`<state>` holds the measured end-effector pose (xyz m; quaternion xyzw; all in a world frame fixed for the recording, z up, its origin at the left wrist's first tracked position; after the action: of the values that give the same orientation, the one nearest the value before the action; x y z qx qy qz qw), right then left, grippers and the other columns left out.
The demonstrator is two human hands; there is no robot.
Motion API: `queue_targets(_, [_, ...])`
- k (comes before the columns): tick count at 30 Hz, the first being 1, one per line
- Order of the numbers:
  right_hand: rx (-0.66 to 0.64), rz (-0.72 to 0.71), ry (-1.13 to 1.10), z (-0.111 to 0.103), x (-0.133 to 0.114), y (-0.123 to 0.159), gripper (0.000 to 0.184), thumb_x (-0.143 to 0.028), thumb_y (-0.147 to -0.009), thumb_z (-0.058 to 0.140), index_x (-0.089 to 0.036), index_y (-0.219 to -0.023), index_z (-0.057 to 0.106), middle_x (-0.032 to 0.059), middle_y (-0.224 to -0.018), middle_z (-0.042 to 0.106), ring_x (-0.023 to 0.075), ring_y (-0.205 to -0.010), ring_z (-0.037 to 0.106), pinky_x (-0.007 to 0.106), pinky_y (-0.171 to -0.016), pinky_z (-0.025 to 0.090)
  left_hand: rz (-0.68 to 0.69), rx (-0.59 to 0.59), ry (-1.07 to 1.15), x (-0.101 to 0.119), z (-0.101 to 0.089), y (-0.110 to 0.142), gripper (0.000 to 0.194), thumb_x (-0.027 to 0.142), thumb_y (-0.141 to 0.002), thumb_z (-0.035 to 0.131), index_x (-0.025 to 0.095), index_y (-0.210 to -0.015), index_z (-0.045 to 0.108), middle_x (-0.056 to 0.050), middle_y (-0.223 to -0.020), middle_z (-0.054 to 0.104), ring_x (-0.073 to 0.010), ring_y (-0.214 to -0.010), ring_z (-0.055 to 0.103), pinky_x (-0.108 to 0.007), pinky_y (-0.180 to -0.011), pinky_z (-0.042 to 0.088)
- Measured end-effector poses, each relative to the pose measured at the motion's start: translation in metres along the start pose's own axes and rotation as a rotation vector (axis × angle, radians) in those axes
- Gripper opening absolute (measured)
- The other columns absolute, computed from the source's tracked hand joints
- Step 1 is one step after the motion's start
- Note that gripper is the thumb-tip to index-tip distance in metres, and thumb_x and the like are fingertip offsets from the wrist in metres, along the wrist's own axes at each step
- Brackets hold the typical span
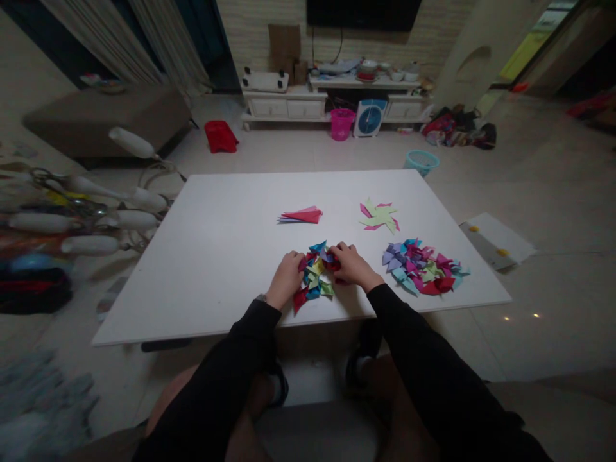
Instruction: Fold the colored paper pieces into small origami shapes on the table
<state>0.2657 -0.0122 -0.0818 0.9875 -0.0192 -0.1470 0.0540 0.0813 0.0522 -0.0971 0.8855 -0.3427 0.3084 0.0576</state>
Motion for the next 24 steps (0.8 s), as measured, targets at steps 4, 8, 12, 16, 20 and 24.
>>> queue_targets(4, [0.066, 0.002, -0.121, -0.020, 0.009, -0.002, 0.053, -0.023, -0.074, 0.070, -0.022, -0.125, 0.055, 0.0089, -0.122, 0.051, 0.0248, -0.102, 0.055, 0.036, -0.088, 0.047, -0.032, 0.101, 0.089, 0.001, -0.017, -0.007, 0.020, 0.005, -0.076, 0.057, 0.018, -0.091, 0.060, -0.007, -0.099, 0.059, -0.0214, -0.094, 0.058, -0.036, -0.088, 0.051])
queue_targets(8, [0.119, 0.012, -0.230, -0.028, 0.014, -0.002, 0.063, -0.027, -0.076, 0.070, -0.021, -0.136, 0.049, 0.0097, -0.127, 0.049, 0.0243, -0.109, 0.056, 0.034, -0.094, 0.046, -0.046, 0.087, 0.152, -0.001, -0.024, -0.008, 0.032, 0.013, -0.077, 0.063, 0.019, -0.108, 0.061, -0.007, -0.113, 0.060, -0.0211, -0.105, 0.060, -0.035, -0.097, 0.050])
queue_targets(12, [0.129, -0.020, -0.274, -0.022, 0.009, 0.000, 0.074, -0.030, -0.078, 0.072, -0.022, -0.145, 0.042, 0.0112, -0.133, 0.048, 0.0264, -0.117, 0.055, 0.037, -0.101, 0.044, -0.080, -0.052, 0.065, -0.010, -0.018, -0.002, 0.057, 0.022, -0.073, 0.071, 0.021, -0.128, 0.056, -0.010, -0.129, 0.054, -0.0283, -0.125, 0.052, -0.043, -0.110, 0.041])
queue_targets(16, [0.108, -0.046, -0.273, -0.015, 0.007, -0.001, 0.077, -0.033, -0.081, 0.072, -0.024, -0.150, 0.037, 0.0118, -0.139, 0.045, 0.0270, -0.118, 0.054, 0.040, -0.103, 0.044, -0.154, -0.238, -0.060, -0.021, -0.005, 0.007, 0.080, 0.031, -0.069, 0.077, 0.022, -0.142, 0.046, -0.016, -0.143, 0.042, -0.0381, -0.139, 0.038, -0.051, -0.113, 0.035])
queue_targets(20, [0.038, 0.021, -0.200, -0.008, 0.018, -0.003, 0.087, -0.037, -0.074, 0.080, -0.028, -0.149, 0.038, 0.0126, -0.144, 0.042, 0.0319, -0.120, 0.051, 0.047, -0.102, 0.043, -0.170, -0.386, -0.111, -0.023, 0.005, 0.014, 0.107, 0.034, -0.056, 0.088, 0.026, -0.149, 0.036, -0.019, -0.154, 0.026, -0.0444, -0.148, 0.022, -0.054, -0.117, 0.026])
queue_targets(24, [-0.056, 0.054, -0.198, 0.005, 0.026, -0.001, 0.113, -0.040, -0.058, 0.091, -0.031, -0.153, 0.031, 0.0165, -0.154, 0.028, 0.0400, -0.131, 0.044, 0.054, -0.104, 0.039, -0.147, -0.411, -0.121, -0.017, 0.011, 0.016, 0.116, 0.029, -0.048, 0.092, 0.025, -0.149, 0.035, -0.019, -0.156, 0.023, -0.0452, -0.149, 0.016, -0.054, -0.120, 0.020])
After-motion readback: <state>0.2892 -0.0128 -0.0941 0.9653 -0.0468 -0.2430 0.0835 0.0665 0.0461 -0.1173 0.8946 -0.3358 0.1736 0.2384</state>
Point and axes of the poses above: each hand's wrist, its own y-axis away from the middle knuckle, its own z-axis out of the palm, x = y × z, the point moved 4 cm from there along -y, towards the middle knuckle
